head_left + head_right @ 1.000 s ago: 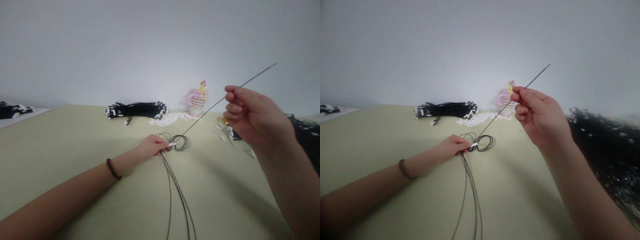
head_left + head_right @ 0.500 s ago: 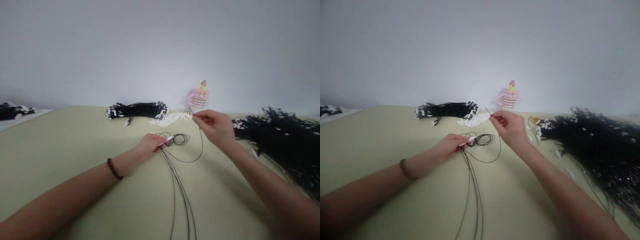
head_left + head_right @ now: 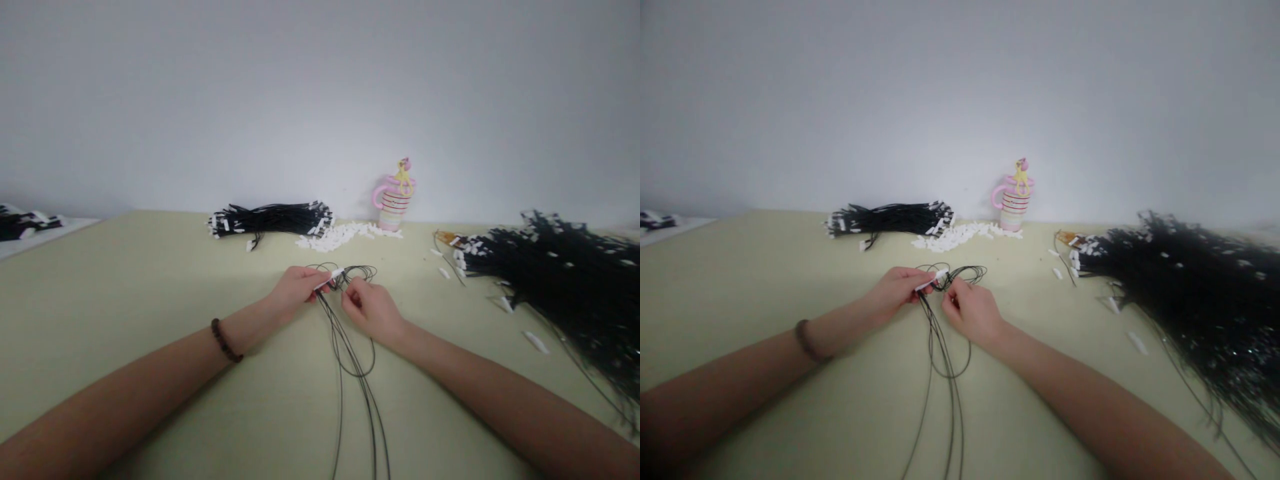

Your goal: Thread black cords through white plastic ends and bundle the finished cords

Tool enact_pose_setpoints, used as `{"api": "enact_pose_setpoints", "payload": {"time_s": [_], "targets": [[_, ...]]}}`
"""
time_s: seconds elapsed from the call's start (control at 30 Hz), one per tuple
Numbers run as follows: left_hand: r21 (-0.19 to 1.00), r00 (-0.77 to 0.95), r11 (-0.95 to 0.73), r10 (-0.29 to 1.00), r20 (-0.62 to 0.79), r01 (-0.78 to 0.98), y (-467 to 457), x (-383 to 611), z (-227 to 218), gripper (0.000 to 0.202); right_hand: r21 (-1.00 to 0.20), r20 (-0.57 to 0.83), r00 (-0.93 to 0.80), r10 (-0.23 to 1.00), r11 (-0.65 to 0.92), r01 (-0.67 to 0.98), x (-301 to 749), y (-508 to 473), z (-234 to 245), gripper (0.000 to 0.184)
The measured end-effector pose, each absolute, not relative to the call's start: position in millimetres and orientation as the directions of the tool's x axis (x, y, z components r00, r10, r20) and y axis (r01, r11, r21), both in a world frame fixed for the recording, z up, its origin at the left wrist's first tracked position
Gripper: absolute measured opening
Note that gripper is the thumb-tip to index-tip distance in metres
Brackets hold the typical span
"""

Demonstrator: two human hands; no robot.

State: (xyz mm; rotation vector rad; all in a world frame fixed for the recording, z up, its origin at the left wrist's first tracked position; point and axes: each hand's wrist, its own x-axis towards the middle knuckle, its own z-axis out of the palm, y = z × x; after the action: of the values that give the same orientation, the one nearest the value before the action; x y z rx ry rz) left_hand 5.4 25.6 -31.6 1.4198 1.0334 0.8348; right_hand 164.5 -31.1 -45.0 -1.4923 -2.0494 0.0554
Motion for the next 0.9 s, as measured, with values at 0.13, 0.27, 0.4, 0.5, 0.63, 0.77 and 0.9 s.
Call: {"api": "enact_pose_setpoints", "payload": {"time_s": [0.13, 0.27, 0.4, 0.5, 0.63, 0.77, 0.9], "targets": [[0.99, 0.365, 0.006, 0.929, -0.057, 0.139, 26.1, 5.0, -32.2, 0.031, -0.344, 0.446, -0.182, 0.876, 0.356, 0.869, 162.1, -31.8, -46.1, 0.014], [0.991, 0.364, 0.005, 0.93, -0.054, 0.135, 24.7, 5.5, -31.2, 0.029, -0.324, 0.46, -0.185, 0.868, 0.358, 0.876, 161.4, -33.2, -46.0, 0.013], [0.99, 0.347, -0.003, 0.937, -0.047, 0.142, 21.8, 6.7, -29.0, 0.03, -0.312, 0.467, -0.192, 0.863, 0.364, 0.878, 162.4, -33.0, -46.1, 0.013], [0.988, 0.347, -0.014, 0.937, -0.041, 0.153, 19.5, 7.4, -27.0, 0.03, -0.329, 0.453, -0.196, 0.87, 0.367, 0.87, 163.2, -32.7, -46.0, 0.013], [0.985, 0.351, -0.023, 0.936, -0.039, 0.171, 18.7, 7.2, -26.5, 0.03, -0.336, 0.44, -0.207, 0.873, 0.375, 0.864, 163.3, -33.2, -44.5, 0.013], [0.982, 0.357, -0.053, 0.934, -0.016, 0.182, 20.6, 6.1, -30.4, 0.031, -0.293, 0.437, -0.225, 0.871, 0.374, 0.88, 161.8, -34.4, -42.1, 0.013], [0.97, 0.385, -0.112, 0.922, 0.021, 0.215, 20.5, 5.7, -34.6, 0.032, -0.221, 0.419, -0.247, 0.874, 0.362, 0.906, 160.4, -34.6, -42.8, 0.017]]}}
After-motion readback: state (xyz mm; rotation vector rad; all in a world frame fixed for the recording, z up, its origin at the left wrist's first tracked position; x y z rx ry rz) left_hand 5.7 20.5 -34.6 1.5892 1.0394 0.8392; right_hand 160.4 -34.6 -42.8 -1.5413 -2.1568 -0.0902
